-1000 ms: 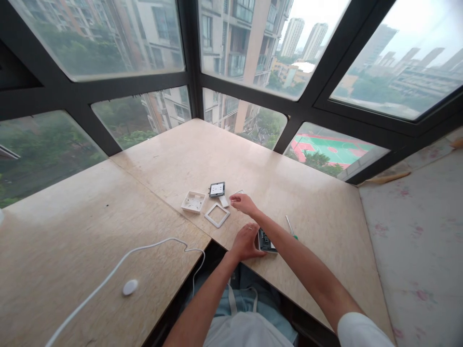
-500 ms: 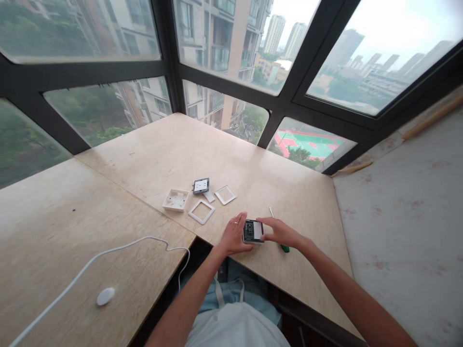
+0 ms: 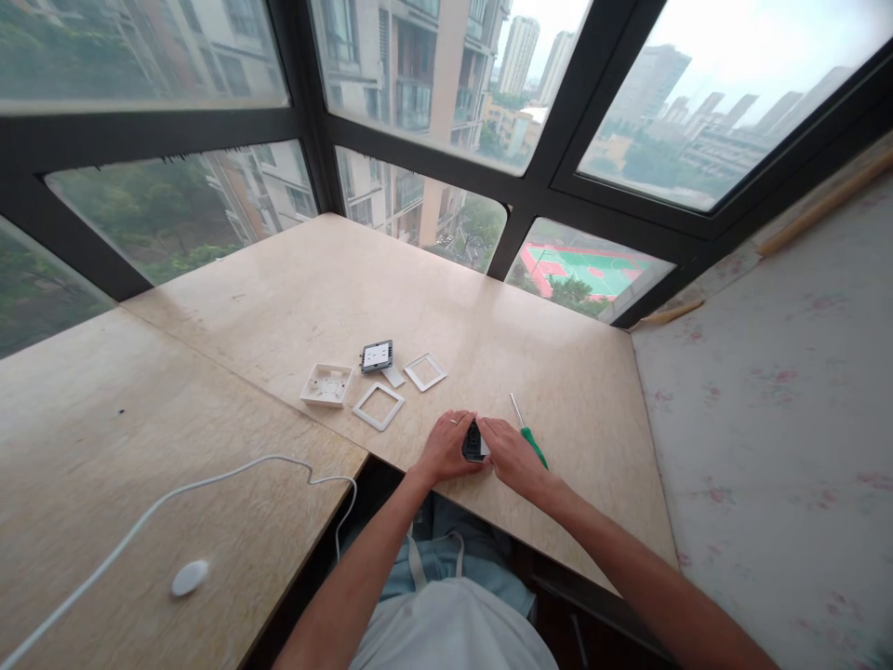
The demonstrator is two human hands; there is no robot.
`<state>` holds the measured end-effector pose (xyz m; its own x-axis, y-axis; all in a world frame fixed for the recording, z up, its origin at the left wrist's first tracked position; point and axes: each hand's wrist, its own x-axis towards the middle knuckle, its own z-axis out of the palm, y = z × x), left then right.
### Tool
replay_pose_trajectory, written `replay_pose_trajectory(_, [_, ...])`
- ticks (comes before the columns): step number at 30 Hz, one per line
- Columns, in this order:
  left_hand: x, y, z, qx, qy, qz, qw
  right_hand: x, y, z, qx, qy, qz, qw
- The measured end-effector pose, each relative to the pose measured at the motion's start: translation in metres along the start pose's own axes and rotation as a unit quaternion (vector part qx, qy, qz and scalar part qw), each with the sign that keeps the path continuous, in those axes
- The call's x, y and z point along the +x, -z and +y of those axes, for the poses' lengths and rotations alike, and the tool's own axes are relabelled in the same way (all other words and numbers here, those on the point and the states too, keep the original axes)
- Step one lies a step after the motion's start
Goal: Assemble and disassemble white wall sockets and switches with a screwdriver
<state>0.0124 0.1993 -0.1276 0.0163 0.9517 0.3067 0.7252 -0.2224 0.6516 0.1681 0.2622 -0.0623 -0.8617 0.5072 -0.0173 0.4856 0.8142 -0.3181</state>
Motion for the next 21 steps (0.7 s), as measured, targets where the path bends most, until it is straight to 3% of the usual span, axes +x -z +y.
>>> replay_pose_trajectory(15, [0.001, 0.006, 0.01, -0.013, 0.012, 0.02, 1.0, 0.008, 0.004, 0.012, 0.04, 0.019, -0.013, 0.999])
replay_pose_trajectory(21, [0.001, 0.001, 0.008, -0.02, 0.017, 0.019, 0.999, 0.005, 0.005, 0.005, 0.029, 0.013, -0.002, 0.999])
